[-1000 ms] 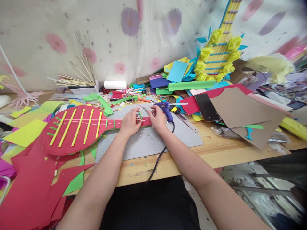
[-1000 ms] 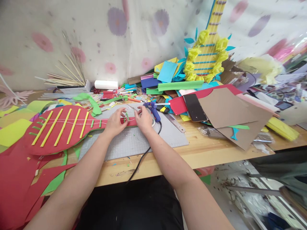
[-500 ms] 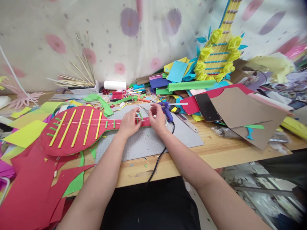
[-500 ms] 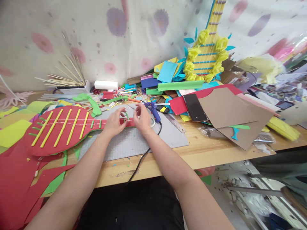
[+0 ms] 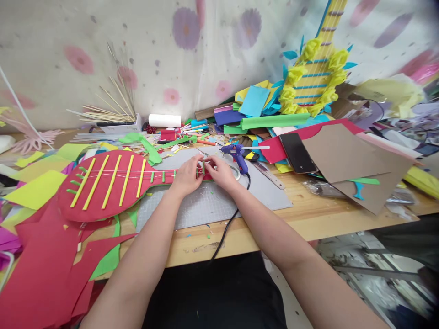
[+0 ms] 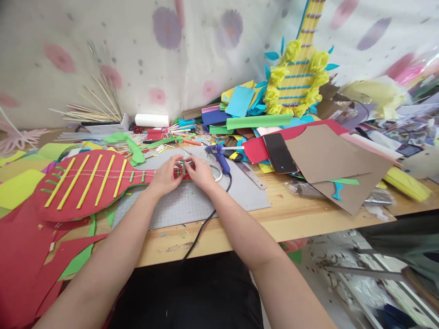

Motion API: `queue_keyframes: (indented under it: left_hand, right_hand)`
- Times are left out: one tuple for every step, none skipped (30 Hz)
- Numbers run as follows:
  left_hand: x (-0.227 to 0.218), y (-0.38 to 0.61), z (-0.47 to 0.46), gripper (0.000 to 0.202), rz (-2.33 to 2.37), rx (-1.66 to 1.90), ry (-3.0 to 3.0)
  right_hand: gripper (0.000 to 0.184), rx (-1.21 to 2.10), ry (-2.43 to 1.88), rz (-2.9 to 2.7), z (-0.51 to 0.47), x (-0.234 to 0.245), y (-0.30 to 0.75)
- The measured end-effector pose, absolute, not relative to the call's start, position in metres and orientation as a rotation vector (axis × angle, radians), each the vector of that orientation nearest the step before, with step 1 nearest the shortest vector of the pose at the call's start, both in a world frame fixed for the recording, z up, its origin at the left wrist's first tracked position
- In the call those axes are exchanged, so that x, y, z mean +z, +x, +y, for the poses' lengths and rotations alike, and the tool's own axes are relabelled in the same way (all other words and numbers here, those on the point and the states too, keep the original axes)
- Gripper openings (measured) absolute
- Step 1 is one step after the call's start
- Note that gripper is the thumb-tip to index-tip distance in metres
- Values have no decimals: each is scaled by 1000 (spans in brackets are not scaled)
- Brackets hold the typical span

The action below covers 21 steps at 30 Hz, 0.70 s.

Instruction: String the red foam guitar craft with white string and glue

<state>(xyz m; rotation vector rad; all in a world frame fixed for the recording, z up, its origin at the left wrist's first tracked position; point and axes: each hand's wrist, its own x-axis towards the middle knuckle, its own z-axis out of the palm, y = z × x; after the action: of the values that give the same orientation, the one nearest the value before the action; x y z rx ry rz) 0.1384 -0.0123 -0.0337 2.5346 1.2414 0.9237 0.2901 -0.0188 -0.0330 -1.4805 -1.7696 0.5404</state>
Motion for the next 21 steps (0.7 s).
queue_keyframes:
  left_hand:
    - [-34,139,-13,49,1246,922,2539]
    - [-34,140,-13,47,1253,924,2539]
    - [-34,141,-13,46,1262,926,2534]
    - [-34,141,-13,46,1273,928,2525]
    - [-35,141,-13,47,1282,932,2515]
    - [-35,141,-12,48,1289,938,2505]
    - [-36,141,-12,49,1293,948,2496]
    - [-36,141,-12,51,1296,962,2489]
    - [-36,140,-12,52,1299,977,2484]
    - [-36,140,-12,53,1299,990,2481]
    - [-36,140,-12,54,1298,996,2480]
    - [-36,140,-13,54,1294,996,2482]
    - [-35,139,-13,55,1289,988,2485]
    - [-34,139,-13,55,1284,975,2489]
    - [-34,139,-14,55,1282,960,2494]
    - [-33,139,-14,55,1286,942,2497]
    - [-32,139,-14,55,1296,922,2498]
    - [-31,138,-14,55,1307,903,2498]
    - [-31,138,-14,56,1316,887,2497]
    - [-30,138,-14,58,1317,878,2497]
    - [-30,138,-14,59,1308,875,2500]
  right_hand:
    - [19,522,-1493,-1794,-19,-31,291]
    - [19,506,-1502,-1826,-20,-29,293]
    - [21,504,-1506,-1864,-20,-27,295]
    - [23,528,-1500,-1901,-19,-26,298]
    - [24,586,-1482,-1930,-19,-25,300]
    - [26,668,-1449,-1946,-18,-24,303]
    - [27,761,-1401,-1943,-17,-24,306]
    - [30,845,-1342,-1920,-16,-24,308]
    - [31,905,-1278,-1881,-15,-24,310]
    - [31,939,-1216,-1833,-14,-24,311]
    - [30,957,-1155,-1787,-13,-23,312]
    - [29,972,-1102,-1746,-13,-23,312]
    - [28,988,-1061,-1713,-12,-23,311]
    - [27,1001,-1038,-1687,-12,-23,311]
    - [26,1005,-1035,-1665,-12,-23,310]
    - [24,992,-1056,-1649,-12,-23,310]
    - [22,959,-1096,-1640,-11,-24,309]
    - [20,913,-1146,-1639,-11,-26,309]
    - [18,867,-1195,-1646,-10,-27,309]
    - [17,828,-1233,-1655,-9,-29,309]
    - [17,803,-1258,-1659,-9,-30,309]
